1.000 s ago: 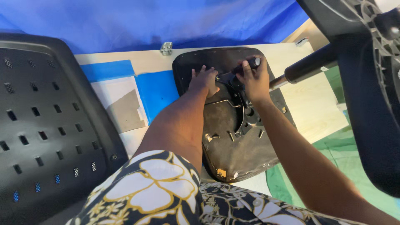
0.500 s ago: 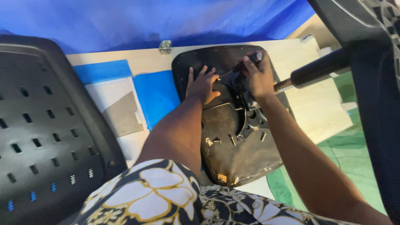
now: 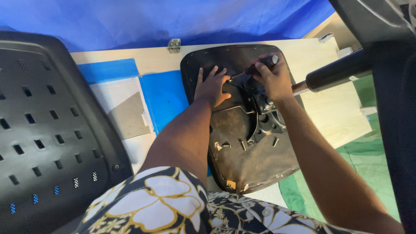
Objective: The person uses a screwdriver to tighten screws on the underside of an office chair base. They work on multiple screw locations around the central column and metal bracket, repositioning the chair as needed to access different fasteners.
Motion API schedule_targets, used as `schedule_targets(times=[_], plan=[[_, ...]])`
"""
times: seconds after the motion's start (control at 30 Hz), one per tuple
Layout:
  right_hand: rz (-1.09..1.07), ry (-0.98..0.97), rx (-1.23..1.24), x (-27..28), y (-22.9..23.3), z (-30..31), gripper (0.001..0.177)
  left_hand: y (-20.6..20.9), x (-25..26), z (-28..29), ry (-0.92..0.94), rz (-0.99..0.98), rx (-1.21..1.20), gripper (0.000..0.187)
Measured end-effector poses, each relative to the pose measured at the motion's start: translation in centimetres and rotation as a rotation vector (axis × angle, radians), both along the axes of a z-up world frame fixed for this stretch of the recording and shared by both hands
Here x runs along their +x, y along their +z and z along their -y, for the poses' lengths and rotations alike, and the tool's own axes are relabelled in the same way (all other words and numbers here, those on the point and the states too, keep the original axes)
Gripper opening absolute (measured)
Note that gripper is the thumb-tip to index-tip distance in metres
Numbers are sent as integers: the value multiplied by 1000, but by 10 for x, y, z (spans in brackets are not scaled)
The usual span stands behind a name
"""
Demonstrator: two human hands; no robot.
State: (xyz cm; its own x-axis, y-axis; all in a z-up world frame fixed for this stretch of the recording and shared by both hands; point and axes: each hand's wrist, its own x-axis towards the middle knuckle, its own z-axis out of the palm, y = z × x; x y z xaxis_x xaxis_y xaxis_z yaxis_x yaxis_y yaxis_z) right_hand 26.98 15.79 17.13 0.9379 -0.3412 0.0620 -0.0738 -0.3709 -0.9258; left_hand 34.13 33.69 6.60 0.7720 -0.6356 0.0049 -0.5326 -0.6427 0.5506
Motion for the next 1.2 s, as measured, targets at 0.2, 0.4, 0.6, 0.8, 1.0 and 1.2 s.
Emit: schedule_targets(times=[0.2, 0.4, 0.6, 0.8, 1.0, 1.2], plan=[[47, 37, 36, 2, 2, -2, 20, 5, -2, -1, 0, -7, 10, 67], [-18, -4, 27, 2, 10, -8, 18, 7, -2, -3, 6, -11, 11, 65], [-18, 1, 150, 5, 17, -11, 19, 8, -4, -3, 9, -21, -5, 65], [-89, -28, 142, -1, 22, -9, 19, 9, -3, -3, 12, -18, 19, 64], [-85, 0, 228, -3, 26, -7, 21, 11, -3, -3, 8, -36, 24, 65], [-146, 44, 142, -3, 32, -6, 20, 8, -2, -3, 6, -20, 5, 65]])
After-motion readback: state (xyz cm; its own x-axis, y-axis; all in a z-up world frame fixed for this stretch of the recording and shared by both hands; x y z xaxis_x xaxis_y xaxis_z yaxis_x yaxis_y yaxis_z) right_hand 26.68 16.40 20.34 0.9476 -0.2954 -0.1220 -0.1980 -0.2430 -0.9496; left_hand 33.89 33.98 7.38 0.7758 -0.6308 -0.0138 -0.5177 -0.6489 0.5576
